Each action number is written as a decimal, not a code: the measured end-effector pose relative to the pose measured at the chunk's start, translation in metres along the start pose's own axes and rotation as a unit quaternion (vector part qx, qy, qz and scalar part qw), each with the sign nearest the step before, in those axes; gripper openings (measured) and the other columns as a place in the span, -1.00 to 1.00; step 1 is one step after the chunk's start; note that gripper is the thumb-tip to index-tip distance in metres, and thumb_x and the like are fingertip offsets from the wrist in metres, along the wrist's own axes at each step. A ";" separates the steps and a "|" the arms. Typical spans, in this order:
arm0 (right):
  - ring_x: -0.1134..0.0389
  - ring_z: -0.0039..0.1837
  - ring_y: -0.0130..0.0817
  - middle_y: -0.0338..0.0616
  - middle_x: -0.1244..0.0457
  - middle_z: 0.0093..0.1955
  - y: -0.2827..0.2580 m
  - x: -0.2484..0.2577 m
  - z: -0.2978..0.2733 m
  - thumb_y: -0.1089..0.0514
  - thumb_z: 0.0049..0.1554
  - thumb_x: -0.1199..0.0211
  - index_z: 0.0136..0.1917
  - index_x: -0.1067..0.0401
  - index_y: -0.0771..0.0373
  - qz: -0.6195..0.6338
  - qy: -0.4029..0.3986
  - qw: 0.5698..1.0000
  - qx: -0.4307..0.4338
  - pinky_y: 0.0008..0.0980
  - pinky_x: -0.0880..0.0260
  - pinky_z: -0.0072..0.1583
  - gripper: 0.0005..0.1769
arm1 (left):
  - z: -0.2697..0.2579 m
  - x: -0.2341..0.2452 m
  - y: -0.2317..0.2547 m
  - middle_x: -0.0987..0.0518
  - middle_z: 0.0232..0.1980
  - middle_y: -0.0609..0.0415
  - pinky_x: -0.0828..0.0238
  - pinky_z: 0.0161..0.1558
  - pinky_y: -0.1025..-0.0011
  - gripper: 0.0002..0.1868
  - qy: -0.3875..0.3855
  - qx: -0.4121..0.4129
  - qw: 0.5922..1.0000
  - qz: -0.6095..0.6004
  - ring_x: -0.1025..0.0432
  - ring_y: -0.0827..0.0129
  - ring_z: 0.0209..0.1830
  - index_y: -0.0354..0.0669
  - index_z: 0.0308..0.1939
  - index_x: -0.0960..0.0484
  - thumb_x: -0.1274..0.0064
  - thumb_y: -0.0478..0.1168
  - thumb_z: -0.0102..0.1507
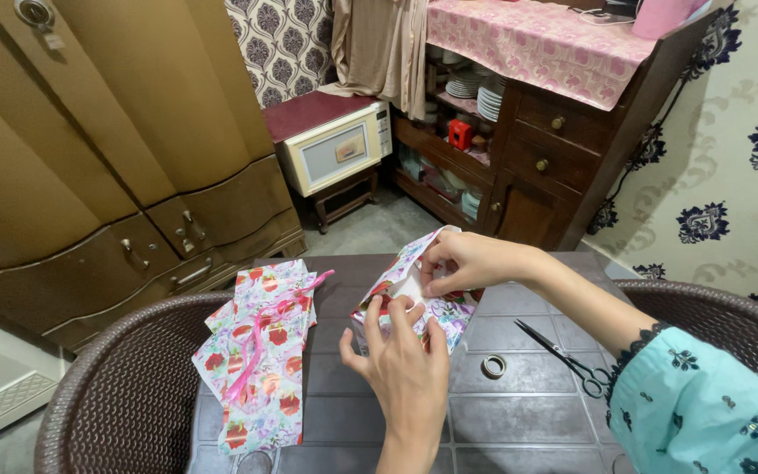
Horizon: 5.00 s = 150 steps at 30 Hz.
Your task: The person wraps a rectangular box with floral-patterned wrapping paper, folds the edges, and secures them with clear tape. They use scissors to cut the tape and trim excess paper, then fold the top flaps and add a pink ribbon bow.
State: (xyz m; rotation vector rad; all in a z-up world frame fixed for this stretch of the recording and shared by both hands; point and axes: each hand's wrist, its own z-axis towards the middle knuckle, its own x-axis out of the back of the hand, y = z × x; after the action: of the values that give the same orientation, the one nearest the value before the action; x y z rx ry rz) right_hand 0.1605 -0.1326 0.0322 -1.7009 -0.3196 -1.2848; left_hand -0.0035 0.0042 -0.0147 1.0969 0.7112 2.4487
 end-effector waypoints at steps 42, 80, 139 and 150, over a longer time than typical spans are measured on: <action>-0.35 0.02 -0.59 -0.31 -0.32 -0.08 0.011 -0.059 -0.121 0.22 0.12 -0.32 -0.01 -0.47 0.28 0.277 0.411 0.862 -0.106 -0.52 -0.42 0.00 -0.84 | 0.050 0.012 -0.028 -0.43 0.21 0.00 -0.03 0.13 -0.12 -0.40 -0.257 -0.135 0.951 0.105 -0.23 0.07 0.21 0.22 0.28 -0.59 0.03 -0.23 0.13; -0.35 -0.12 -0.53 -0.25 -0.28 -0.01 0.133 -0.196 -0.181 0.18 0.07 -0.38 0.21 -0.49 0.17 0.334 0.295 0.862 -0.241 -0.49 -0.43 -0.05 -0.59 | -0.103 -0.219 -0.066 -0.52 0.20 -0.14 -0.27 0.24 0.15 -0.33 -0.274 -0.085 0.940 -0.182 -0.34 -0.05 0.26 -0.20 0.22 -0.46 -0.25 -0.42 0.02; -0.22 0.05 -0.38 -0.20 -0.16 -0.05 0.081 -0.174 -0.187 0.08 0.26 -0.07 -0.01 -0.27 0.19 0.214 0.181 0.941 -0.188 -0.39 -0.24 0.14 -0.85 | -0.071 -0.139 -0.032 -0.64 -0.04 0.01 -0.66 -0.01 0.31 -0.37 -0.381 0.001 0.859 -0.343 -0.60 0.24 -0.04 -0.03 0.28 -0.49 -0.23 -0.26 0.11; -0.18 -0.04 -0.36 -0.18 -0.14 -0.14 0.077 -0.172 -0.191 0.16 0.22 -0.06 -0.09 -0.24 0.20 0.214 0.229 0.924 -0.218 -0.40 -0.26 0.07 -0.91 | -0.078 -0.147 -0.035 -0.60 -0.15 0.03 -0.51 -0.21 0.34 -0.77 -0.384 -0.003 0.860 -0.335 -0.54 0.25 -0.24 -0.11 -0.20 -0.78 -0.20 -0.13 0.14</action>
State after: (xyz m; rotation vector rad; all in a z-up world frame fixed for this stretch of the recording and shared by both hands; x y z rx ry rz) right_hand 0.0260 -0.2704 -0.1548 -1.6321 0.6272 -1.4269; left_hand 0.0339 -0.0655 -0.1649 1.3820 0.6509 1.2739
